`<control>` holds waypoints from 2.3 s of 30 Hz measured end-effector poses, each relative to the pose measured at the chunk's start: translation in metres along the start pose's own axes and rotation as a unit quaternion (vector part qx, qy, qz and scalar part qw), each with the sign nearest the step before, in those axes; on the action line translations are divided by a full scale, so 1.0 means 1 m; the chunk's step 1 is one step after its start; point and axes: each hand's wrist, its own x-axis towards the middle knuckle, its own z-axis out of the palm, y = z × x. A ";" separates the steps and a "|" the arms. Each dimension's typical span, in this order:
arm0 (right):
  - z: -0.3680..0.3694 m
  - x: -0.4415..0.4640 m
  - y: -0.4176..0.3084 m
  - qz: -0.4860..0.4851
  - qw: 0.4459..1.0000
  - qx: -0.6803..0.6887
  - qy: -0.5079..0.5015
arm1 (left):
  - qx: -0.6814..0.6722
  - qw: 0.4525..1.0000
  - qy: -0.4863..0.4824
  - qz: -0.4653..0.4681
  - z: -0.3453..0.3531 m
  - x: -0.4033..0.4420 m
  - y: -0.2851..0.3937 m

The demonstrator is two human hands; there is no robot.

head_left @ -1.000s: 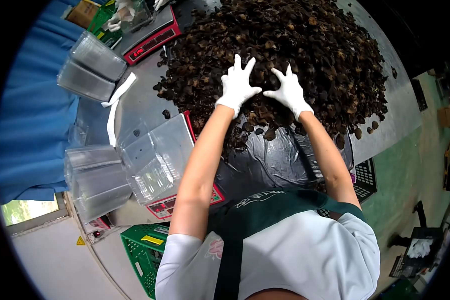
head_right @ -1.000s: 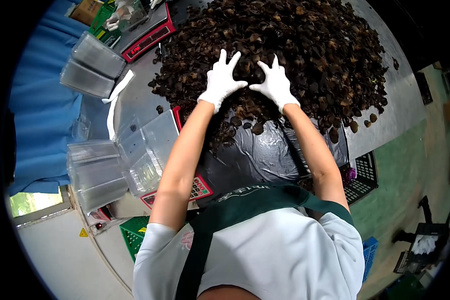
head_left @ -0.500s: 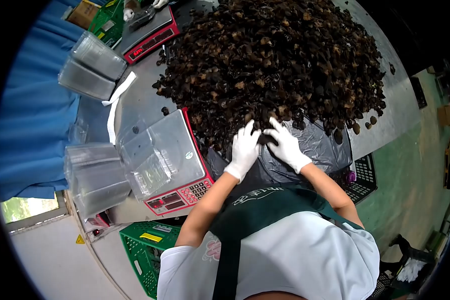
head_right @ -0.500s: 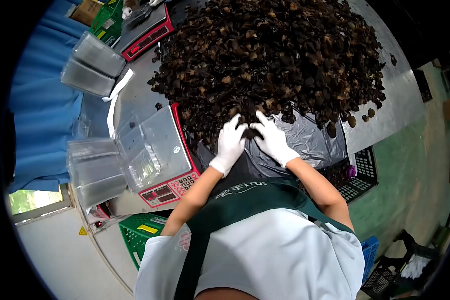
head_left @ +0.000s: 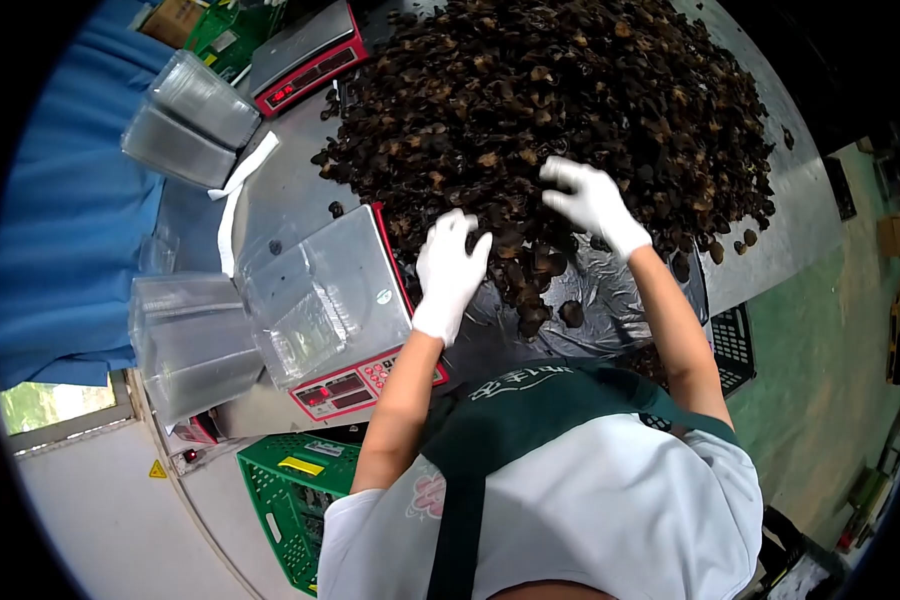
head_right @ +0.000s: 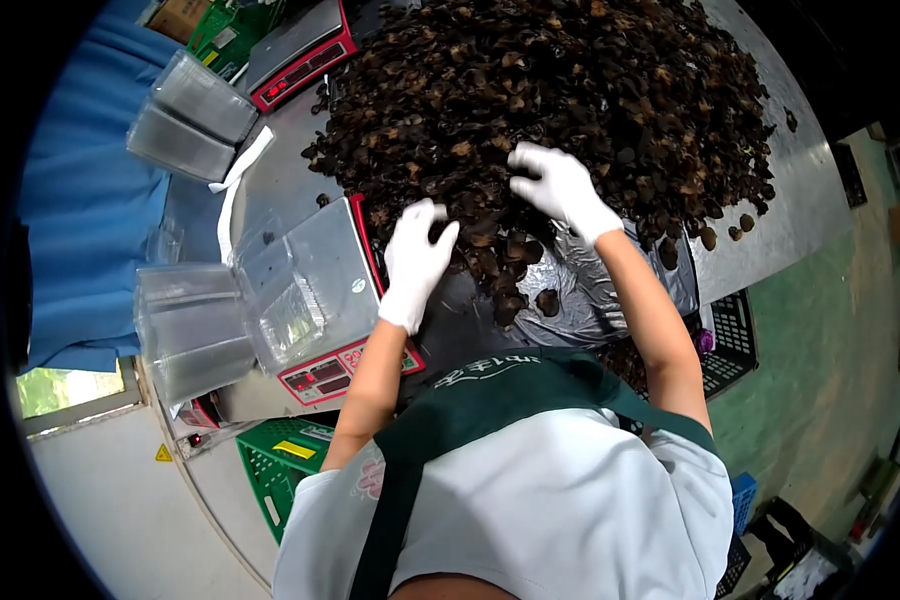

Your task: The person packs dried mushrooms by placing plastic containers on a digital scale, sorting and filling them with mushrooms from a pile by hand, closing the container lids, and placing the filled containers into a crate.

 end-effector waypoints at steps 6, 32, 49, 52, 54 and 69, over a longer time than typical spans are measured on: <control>0.033 0.030 0.016 0.077 0.979 -0.188 0.012 | 0.090 0.986 -0.137 0.003 0.038 0.046 0.003; 0.048 -0.095 -0.033 0.032 0.996 -0.084 0.027 | 0.045 0.995 -0.088 0.022 0.032 -0.041 -0.019; 0.029 -0.164 -0.036 -0.008 0.993 -0.067 -0.096 | -0.006 0.978 -0.196 0.072 -0.007 -0.122 -0.013; 0.001 -0.162 -0.034 0.084 0.982 -0.118 -0.119 | 0.018 0.976 -0.213 0.031 -0.008 -0.121 -0.009; -0.014 -0.161 -0.034 0.151 0.956 -0.154 -0.197 | 0.064 0.970 -0.234 0.013 -0.009 -0.120 -0.004; 0.053 -0.158 -0.053 0.094 0.971 0.006 -0.220 | -0.099 0.965 -0.239 0.052 0.032 -0.106 0.005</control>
